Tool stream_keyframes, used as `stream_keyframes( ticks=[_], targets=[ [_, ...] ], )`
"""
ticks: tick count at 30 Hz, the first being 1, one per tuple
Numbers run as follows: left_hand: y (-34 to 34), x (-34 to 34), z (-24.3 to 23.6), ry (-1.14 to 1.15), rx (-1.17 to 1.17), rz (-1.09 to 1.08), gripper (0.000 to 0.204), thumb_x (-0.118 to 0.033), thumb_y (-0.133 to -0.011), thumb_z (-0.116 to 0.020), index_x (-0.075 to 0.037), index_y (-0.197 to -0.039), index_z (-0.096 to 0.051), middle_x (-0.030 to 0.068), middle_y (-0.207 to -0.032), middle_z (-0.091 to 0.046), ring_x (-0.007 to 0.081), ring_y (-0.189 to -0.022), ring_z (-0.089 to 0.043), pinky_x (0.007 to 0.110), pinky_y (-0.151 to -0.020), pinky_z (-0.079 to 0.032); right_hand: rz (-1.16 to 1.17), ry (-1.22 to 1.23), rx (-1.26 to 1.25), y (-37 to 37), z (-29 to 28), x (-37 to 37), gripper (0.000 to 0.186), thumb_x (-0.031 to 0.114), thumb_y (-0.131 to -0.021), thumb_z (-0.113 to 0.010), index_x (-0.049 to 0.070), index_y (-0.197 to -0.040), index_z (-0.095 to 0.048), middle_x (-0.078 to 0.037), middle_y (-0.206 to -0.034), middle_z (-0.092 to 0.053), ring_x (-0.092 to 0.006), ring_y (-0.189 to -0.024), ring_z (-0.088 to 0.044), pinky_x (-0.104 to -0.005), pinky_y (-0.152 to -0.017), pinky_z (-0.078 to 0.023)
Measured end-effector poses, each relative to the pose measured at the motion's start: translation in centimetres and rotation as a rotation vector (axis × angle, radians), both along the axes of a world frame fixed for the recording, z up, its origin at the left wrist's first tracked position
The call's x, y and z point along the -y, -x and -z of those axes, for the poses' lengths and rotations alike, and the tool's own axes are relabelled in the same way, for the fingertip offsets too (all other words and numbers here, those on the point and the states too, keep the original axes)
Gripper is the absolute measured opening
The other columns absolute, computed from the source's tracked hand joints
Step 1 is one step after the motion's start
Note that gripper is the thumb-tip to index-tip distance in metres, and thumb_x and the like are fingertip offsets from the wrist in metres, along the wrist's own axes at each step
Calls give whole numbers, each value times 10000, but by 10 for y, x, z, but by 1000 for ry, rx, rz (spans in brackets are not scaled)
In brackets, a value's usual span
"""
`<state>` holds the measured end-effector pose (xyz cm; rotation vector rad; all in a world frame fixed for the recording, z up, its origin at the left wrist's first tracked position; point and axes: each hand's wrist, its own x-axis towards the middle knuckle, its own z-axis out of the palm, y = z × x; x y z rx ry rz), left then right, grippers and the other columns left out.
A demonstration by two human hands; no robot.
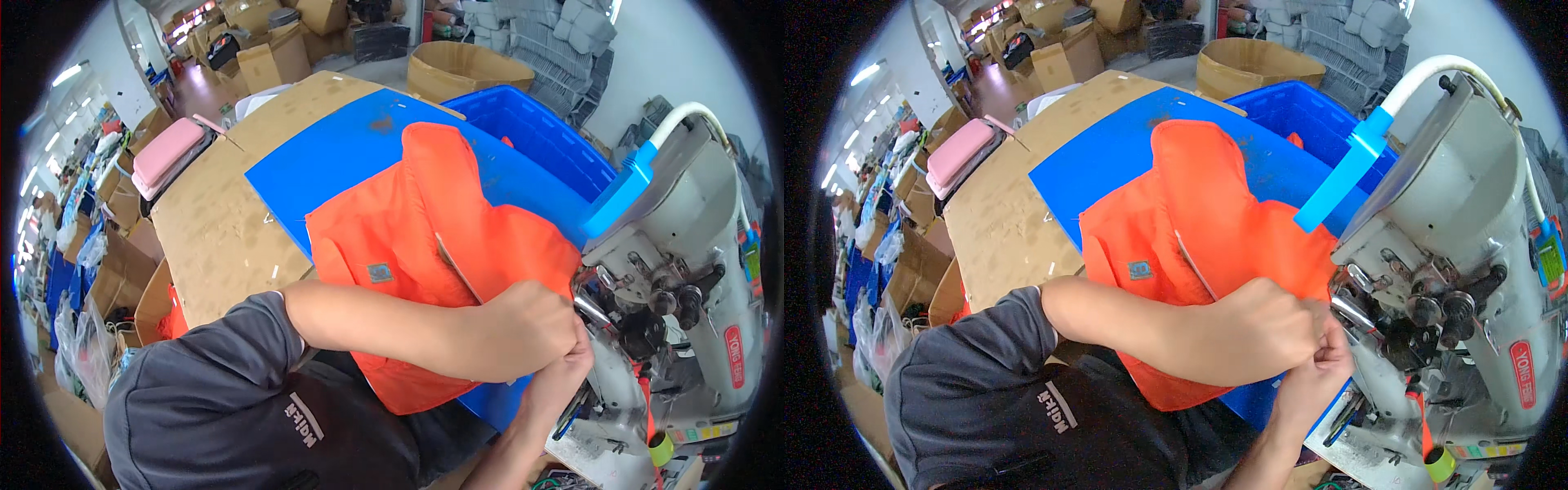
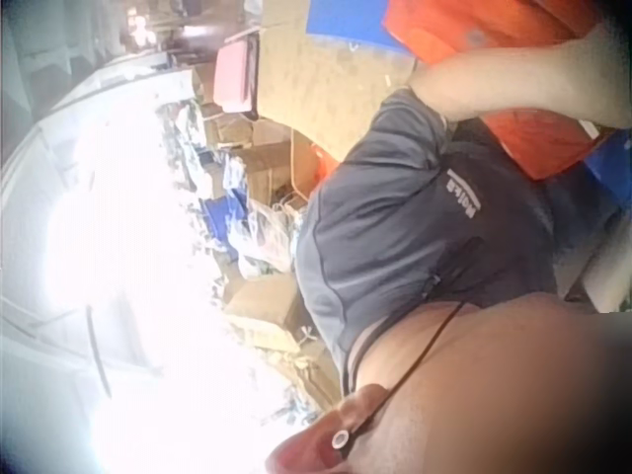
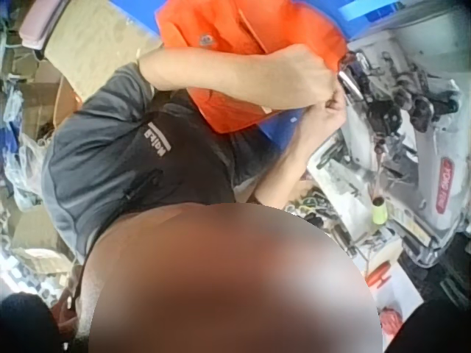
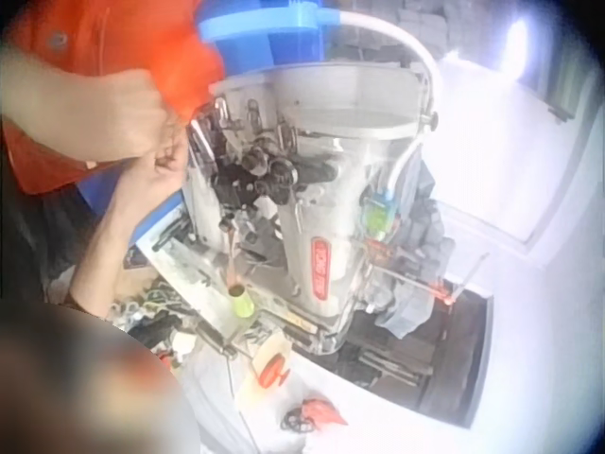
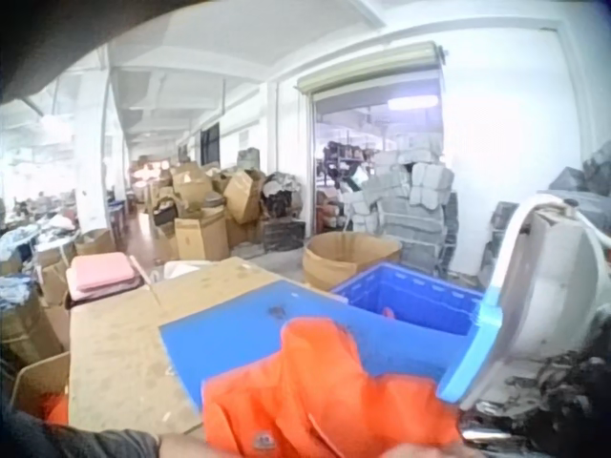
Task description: Sewing orange leather material using an industrial sewing machine to assemble a bag.
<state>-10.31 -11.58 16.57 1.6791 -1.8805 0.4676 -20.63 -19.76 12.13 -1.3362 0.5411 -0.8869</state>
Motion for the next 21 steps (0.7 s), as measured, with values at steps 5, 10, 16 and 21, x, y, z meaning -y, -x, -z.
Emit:
stream_keyframes(
  ticks=[5,10,16,21],
  targets=[
    [-18,-2,-3,-154,-150,102,256,-80,-700,-645,32,-929,-620,137,-876,-603,267,-730,-634,349,-563,-507,-15,21,-84,1,-4,6,134,6,-915,-567,-68,-999,-640,9,-632,-568,-40,-506,-493,-191,-469,-390],
    [-81,-50,-16,-282,138,-303,462,-150,-762,-682,-17,-1194,-587,121,-967,-610,313,-962,-608,423,-828,-497,22,65,-221,10,-7,-8,136,78,-953,-576,-34,-882,-610,-23,-602,-554,-75,-489,-506,-220,-452,-436],
    [-112,-51,-42,-384,161,-406,233,-107,-733,-658,-56,-959,-635,86,-873,-640,318,-789,-643,429,-597,-514,-192,-104,-286,33,31,-54,304,226,-985,-566,-51,-1096,-514,-129,-962,-606,-186,-761,-634,-281,-691,-536],
    [-40,-51,-77,-35,386,-190,185,-150,-704,-616,-43,-854,-617,32,-664,-539,209,-616,-595,341,-488,-449,-756,443,-658,-18,44,-70,525,223,-928,-615,10,-1366,-419,-196,-1391,-462,-305,-1244,-486,-397,-1040,-374]
  ],
)
